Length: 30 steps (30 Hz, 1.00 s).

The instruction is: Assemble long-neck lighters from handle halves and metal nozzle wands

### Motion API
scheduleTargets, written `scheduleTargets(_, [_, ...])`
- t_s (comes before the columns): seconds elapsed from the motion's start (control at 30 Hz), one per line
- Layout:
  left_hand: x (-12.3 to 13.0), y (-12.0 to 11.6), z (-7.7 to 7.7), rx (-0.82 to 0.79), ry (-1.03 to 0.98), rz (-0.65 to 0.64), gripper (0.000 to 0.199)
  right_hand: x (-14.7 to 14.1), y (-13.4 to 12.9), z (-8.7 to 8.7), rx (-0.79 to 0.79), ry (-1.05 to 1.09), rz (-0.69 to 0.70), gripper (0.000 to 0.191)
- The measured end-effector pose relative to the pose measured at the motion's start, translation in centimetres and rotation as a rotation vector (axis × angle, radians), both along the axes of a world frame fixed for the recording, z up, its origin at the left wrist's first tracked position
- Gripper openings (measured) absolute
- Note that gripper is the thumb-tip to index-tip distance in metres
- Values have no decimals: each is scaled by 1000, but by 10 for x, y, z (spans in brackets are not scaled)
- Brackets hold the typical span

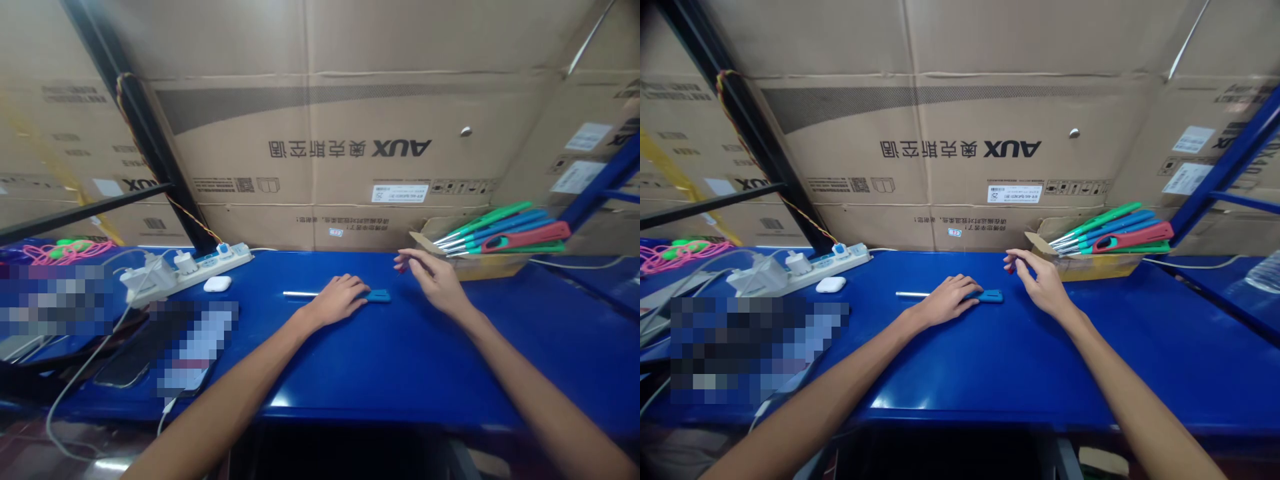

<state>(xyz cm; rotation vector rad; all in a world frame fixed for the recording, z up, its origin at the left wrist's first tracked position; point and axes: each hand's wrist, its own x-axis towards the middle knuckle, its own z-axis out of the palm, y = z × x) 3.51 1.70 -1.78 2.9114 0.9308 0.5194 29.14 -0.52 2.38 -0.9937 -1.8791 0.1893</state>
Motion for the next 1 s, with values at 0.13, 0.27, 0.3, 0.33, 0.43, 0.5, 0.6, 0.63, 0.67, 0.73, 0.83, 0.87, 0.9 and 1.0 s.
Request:
scheduleTargets(0.13, [0,0,0,2,-4,1,29,-1,-1,1,24,-29,-35,28])
scheduleTargets(0.27, [0,0,1,-3,-4,-2,28,1,1,-1,24,-13,-11,29])
scheduleTargets(0.3, [0,-1,1,-5,-2,-3,28,1,2,-1,19,-7,-2,30])
scheduleTargets(0.33, [0,-1,1,-7,-1,-4,29,2,2,-1,15,-3,2,30])
scheduleTargets(0.43, [0,-1,2,-9,2,-3,30,2,3,-1,20,-9,-26,29])
scheduleTargets(0.5, [0,-1,2,-7,0,-3,30,2,2,0,36,-31,-59,29])
scheduleTargets(0.6, [0,-1,2,-7,-2,-4,29,1,2,1,67,-67,-88,28])
scheduleTargets(0.63, [0,-1,2,-8,-2,-3,29,1,1,1,70,-69,-88,28])
scheduleTargets(0.67, [0,-1,2,-10,0,-2,29,0,1,1,67,-64,-83,28])
scheduleTargets(0.73, [0,-1,2,-14,3,0,29,0,0,1,52,-37,-63,30])
scheduleTargets(0.83, [0,-1,2,-13,0,-3,29,-1,0,1,41,-11,-53,31])
scheduleTargets(0.87, [0,-1,2,-11,-2,-5,29,-1,0,1,45,-14,-62,30])
scheduleTargets(0.9, [0,-1,2,-9,-3,-7,29,0,0,2,50,-22,-75,30])
scheduleTargets(1.0, [-1,-1,2,-8,-1,-11,28,1,1,1,66,-47,-101,29])
